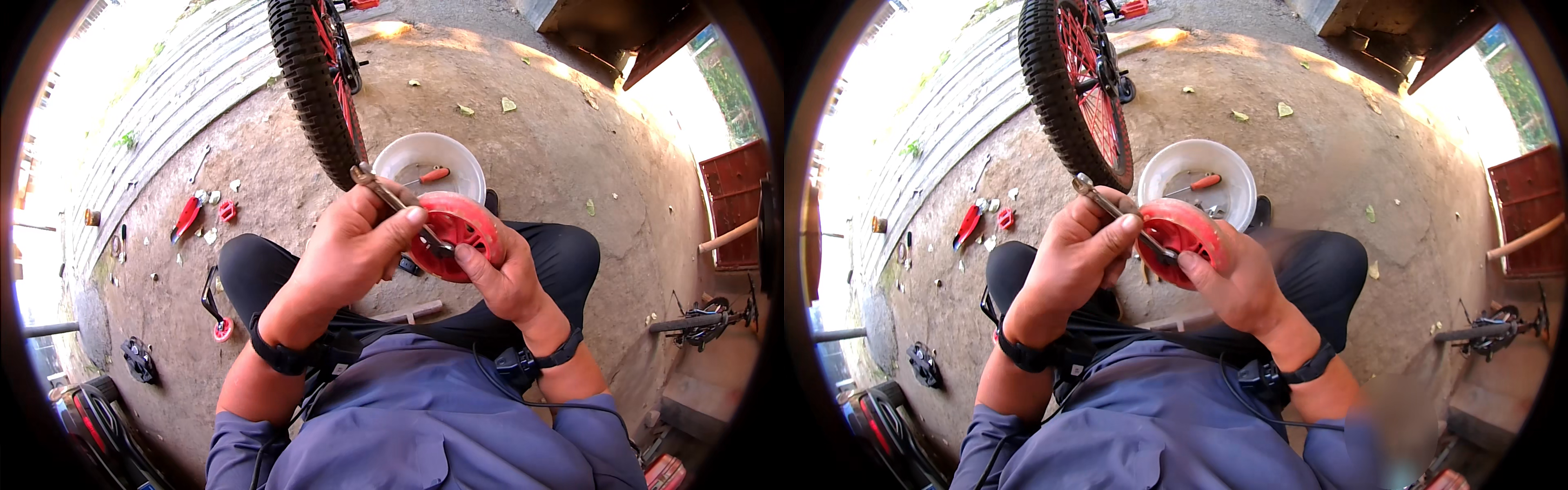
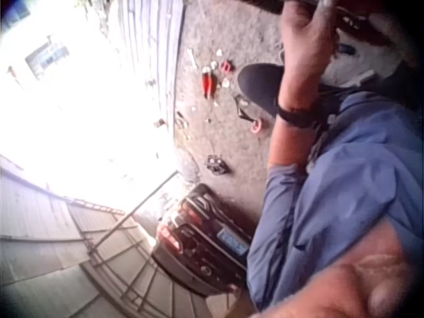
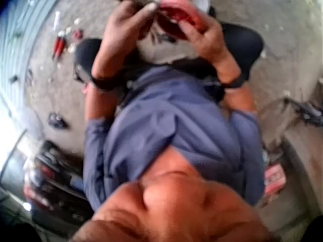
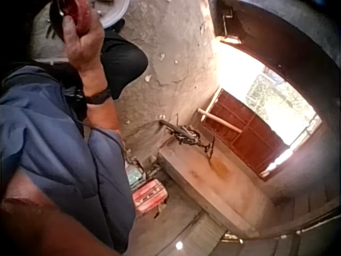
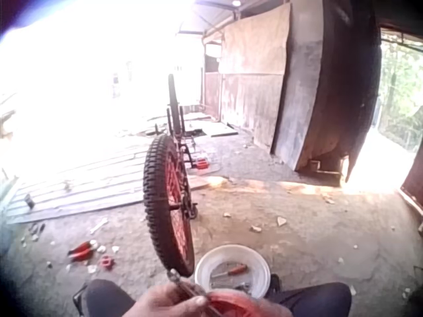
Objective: The person assembles a red training wheel onto a black metal arm using a wrench and bolts. They tighten the components and attach the wheel to the arm, then hold the completed assembly.
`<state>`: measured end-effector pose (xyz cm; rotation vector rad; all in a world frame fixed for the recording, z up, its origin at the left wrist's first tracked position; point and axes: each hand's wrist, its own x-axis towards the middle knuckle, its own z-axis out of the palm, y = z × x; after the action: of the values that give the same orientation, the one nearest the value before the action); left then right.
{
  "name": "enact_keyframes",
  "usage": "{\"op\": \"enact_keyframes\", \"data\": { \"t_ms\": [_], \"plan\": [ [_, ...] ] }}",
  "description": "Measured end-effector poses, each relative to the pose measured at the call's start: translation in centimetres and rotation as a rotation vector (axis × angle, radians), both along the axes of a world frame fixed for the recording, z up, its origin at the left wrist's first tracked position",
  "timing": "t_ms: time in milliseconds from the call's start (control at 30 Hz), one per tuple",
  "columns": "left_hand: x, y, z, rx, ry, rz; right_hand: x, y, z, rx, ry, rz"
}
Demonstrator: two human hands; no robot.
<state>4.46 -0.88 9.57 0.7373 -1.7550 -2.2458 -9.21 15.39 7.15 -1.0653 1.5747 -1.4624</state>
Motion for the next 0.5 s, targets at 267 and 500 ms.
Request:
{"op": "enact_keyframes", "data": {
  "t_ms": [267,500],
  "plan": [
    [-0.4,0.0,2.4,-0.6,0.048,-0.165,0.3,0.6,0.1,0.002,-0.207,0.063],
    [-0.9,0.8,2.8,-0.944,0.044,-0.183,0.6,0.4,0.5,0.037,-0.131,0.076]
  ]
}}
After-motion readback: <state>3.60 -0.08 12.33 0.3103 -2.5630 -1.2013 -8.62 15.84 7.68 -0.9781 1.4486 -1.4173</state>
